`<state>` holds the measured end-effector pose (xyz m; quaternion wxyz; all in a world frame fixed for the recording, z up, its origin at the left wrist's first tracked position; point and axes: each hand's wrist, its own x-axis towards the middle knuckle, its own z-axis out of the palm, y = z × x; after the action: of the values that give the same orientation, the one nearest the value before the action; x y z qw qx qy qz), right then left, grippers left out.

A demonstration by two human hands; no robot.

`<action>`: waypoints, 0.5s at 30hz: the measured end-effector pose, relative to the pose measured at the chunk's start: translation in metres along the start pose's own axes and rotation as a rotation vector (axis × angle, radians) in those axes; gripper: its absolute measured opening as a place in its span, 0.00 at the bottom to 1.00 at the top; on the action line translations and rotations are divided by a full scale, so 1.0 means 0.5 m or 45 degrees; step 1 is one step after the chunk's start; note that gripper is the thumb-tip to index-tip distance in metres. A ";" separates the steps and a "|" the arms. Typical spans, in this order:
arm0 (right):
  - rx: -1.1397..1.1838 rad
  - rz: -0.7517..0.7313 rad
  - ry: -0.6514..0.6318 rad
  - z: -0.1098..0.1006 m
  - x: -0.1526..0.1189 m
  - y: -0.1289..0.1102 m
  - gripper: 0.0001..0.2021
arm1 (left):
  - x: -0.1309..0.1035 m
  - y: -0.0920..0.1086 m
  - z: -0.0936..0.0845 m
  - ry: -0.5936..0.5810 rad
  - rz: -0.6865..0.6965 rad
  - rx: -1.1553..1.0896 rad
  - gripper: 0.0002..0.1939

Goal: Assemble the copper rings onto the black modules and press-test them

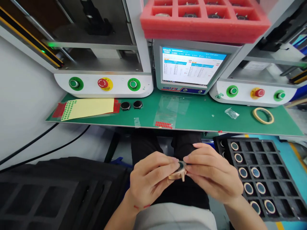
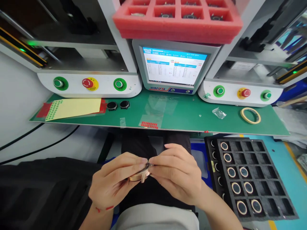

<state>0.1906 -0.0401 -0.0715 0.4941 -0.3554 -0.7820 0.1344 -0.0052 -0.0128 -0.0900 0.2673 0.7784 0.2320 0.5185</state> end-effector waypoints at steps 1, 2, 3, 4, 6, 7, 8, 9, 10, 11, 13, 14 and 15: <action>-0.047 -0.017 0.007 0.002 -0.001 -0.002 0.13 | -0.001 0.000 0.000 0.007 -0.002 -0.004 0.09; -0.098 -0.028 0.015 0.003 -0.002 -0.004 0.13 | -0.001 -0.001 -0.001 0.014 -0.002 -0.012 0.10; -0.146 -0.030 0.026 0.004 -0.003 -0.007 0.12 | -0.002 -0.001 -0.001 0.021 0.001 -0.026 0.10; -0.183 -0.028 0.036 0.004 -0.004 -0.008 0.11 | -0.002 -0.001 0.000 0.023 -0.002 -0.041 0.10; -0.214 -0.017 0.035 0.003 -0.006 -0.010 0.09 | -0.003 -0.001 0.000 0.021 -0.004 -0.067 0.10; -0.214 -0.018 0.029 0.002 -0.006 -0.011 0.08 | -0.004 -0.001 0.001 0.020 -0.002 -0.077 0.10; -0.212 -0.022 0.020 0.000 -0.007 -0.011 0.07 | -0.004 0.000 0.001 0.021 -0.003 -0.082 0.09; -0.213 -0.026 0.006 -0.001 -0.006 -0.010 0.06 | -0.004 0.000 0.002 0.024 -0.003 -0.084 0.09; -0.220 -0.031 -0.012 -0.003 -0.006 -0.010 0.06 | -0.004 0.000 0.002 0.031 -0.001 -0.081 0.09; -0.237 -0.036 -0.029 -0.004 -0.005 -0.010 0.05 | -0.004 0.000 0.002 0.037 -0.002 -0.075 0.09; -0.289 -0.040 -0.045 -0.004 -0.004 -0.011 0.05 | -0.006 0.001 0.002 0.045 -0.014 -0.056 0.09; -0.318 -0.043 -0.040 -0.003 -0.004 -0.011 0.06 | -0.008 0.001 0.002 0.045 -0.020 -0.050 0.09; -0.348 -0.045 -0.031 -0.002 -0.004 -0.012 0.06 | -0.010 0.001 0.002 0.043 -0.025 -0.048 0.10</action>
<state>0.1893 -0.0460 -0.0691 0.4338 -0.4038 -0.8051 0.0222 -0.0061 -0.0165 -0.0935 0.2832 0.7620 0.2344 0.5331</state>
